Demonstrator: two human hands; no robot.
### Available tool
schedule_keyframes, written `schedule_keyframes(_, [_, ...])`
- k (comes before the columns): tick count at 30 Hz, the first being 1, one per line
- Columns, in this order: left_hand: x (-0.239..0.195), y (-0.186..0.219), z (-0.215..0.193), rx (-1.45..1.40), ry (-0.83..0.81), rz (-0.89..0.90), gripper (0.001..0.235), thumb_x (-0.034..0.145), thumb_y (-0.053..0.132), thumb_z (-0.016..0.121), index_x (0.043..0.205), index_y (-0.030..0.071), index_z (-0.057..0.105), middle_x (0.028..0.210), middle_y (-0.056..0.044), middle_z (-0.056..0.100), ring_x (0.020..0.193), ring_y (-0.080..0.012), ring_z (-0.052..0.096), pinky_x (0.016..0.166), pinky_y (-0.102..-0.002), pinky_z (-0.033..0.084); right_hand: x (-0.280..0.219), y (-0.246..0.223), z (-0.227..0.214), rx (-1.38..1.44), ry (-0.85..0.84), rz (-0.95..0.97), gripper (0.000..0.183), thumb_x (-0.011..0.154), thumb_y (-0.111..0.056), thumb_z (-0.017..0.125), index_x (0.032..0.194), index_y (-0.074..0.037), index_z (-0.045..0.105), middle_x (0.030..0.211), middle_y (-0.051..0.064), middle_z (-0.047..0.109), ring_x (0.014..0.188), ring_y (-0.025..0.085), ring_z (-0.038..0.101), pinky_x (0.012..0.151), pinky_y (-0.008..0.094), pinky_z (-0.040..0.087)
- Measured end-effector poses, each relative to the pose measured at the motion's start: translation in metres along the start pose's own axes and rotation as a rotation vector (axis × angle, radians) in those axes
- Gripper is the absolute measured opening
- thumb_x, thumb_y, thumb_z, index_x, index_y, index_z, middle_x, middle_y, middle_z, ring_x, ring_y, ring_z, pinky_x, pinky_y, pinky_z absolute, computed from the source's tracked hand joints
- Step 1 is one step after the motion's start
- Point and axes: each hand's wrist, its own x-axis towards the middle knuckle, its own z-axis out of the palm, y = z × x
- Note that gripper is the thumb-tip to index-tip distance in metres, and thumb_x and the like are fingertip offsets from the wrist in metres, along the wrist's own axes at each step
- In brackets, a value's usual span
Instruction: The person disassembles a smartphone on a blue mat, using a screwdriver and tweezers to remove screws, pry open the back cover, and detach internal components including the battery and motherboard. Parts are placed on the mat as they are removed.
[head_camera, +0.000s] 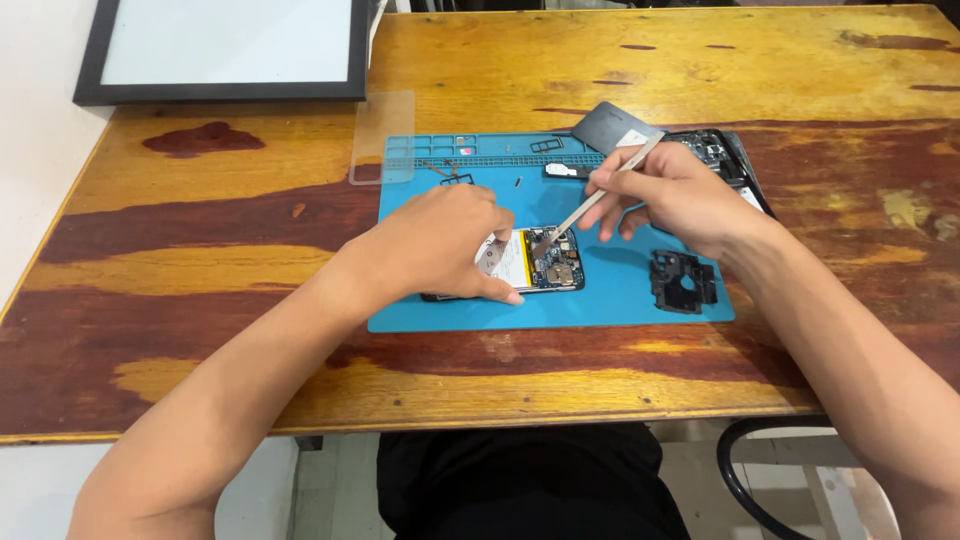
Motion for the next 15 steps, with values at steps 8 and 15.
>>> schedule_keyframes(8, [0.000,-0.009,0.000,0.116,-0.054,-0.153,0.062,0.068,0.060,0.086,0.091,0.003,0.073,0.090,-0.020,0.070,0.086,-0.0411,0.069,0.076,-0.051,0.057,-0.006,-0.002,-0.012,0.081,0.103,-0.070,0.011,0.096,-0.006,0.068,0.103,-0.004,0.077,0.089,0.015,0.076,0.069,0.016,0.066,0.057,0.028,0.053])
schedule_keyframes(15, [0.004,-0.018,0.010,0.200,0.091,-0.153,0.072,0.068,0.068,0.083,0.089,0.000,0.070,0.087,-0.022,0.069,0.081,-0.0430,0.069,0.067,-0.053,0.056,-0.016,-0.016,-0.012,-0.008,-0.016,-0.081,0.019,0.094,-0.006,0.065,0.110,-0.004,0.077,0.099,0.013,0.079,0.075,0.015,0.070,0.063,0.027,0.055])
